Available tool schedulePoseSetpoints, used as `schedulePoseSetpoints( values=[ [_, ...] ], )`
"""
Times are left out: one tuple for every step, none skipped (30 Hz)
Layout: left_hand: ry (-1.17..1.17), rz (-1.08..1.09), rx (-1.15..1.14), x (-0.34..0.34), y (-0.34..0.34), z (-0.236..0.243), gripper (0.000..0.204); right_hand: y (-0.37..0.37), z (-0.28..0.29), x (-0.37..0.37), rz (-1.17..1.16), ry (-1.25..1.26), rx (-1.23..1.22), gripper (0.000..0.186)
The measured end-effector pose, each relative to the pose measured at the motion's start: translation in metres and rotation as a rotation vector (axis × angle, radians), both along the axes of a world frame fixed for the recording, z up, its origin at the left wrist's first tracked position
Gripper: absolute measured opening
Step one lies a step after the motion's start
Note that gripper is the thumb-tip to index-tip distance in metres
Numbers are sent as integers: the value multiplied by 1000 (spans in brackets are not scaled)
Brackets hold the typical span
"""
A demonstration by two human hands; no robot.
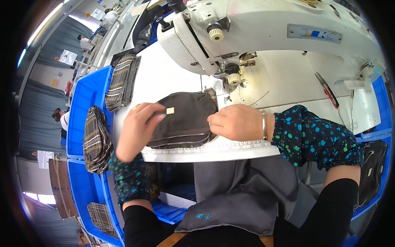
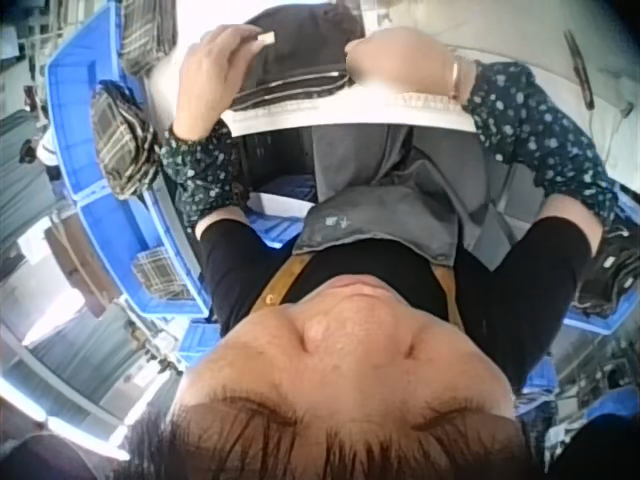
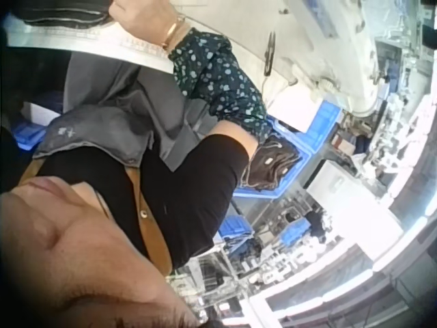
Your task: The person operates an industrial sewing machine to stitch zippers onto small fabric pouches. They guide the pouches under the needle, aligning the zipper tape with the fabric edge, and then move the finished items into a blue bin before picking up the next pouch from a stack.
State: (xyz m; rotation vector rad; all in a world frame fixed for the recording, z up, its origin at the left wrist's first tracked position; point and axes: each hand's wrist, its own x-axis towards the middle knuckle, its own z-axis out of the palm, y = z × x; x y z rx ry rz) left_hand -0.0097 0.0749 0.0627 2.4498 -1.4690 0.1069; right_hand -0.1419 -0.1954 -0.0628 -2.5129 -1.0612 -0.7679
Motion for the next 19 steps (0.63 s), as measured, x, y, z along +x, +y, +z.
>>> schedulePoseSetpoints(
  values=[
    [-71,-14,-36,-1,-17,-9,12,1,0,2,16,-22,-2,18],
    [-141,-6,-35,-2,-37,-18,13,1,-2,2,22,-37,-7,18],
    [-200,-39,-68,1,-55,-29,16,1,-5,2,23,-57,-5,18],
    [-223,-28,-38,3,-71,-34,25,2,-6,1,20,-49,4,18],
    [-258,-10,21,6,-82,-41,32,3,-6,-1,17,-41,14,17],
    [-295,8,83,10,-88,-48,38,3,-6,-1,14,-35,27,17],
    [-277,23,155,13,-91,-51,42,5,-5,0,7,-91,44,15],
    [-258,37,227,16,-94,-54,46,6,-5,1,8,-73,44,14],
    [-240,47,297,17,-99,-53,50,5,-5,0,5,-53,42,13],
    [-174,58,328,17,-102,-50,51,5,-5,0,1,-33,41,13],
    [-109,68,359,16,-103,-44,51,6,-4,0,2,-52,56,12],
    [-45,82,388,16,-102,-38,52,6,-3,0,5,-9,37,14],
    [48,87,389,19,-101,-36,51,6,0,-2,9,34,18,17],
    [140,42,346,25,-100,-36,50,6,1,-3,12,77,-2,20],
    [233,0,297,33,-97,-38,49,6,2,-4,10,89,-5,20],
    [326,-41,248,38,-96,-41,48,6,3,-4,8,100,-8,20],
    [438,-85,133,40,-97,-45,44,6,3,-5,6,112,-11,19],
    [551,-133,15,42,-100,-51,41,7,1,-4,-10,55,11,14],
    [662,-179,-104,42,-104,-59,38,8,-3,-2,-26,-3,32,11]
  ],
)
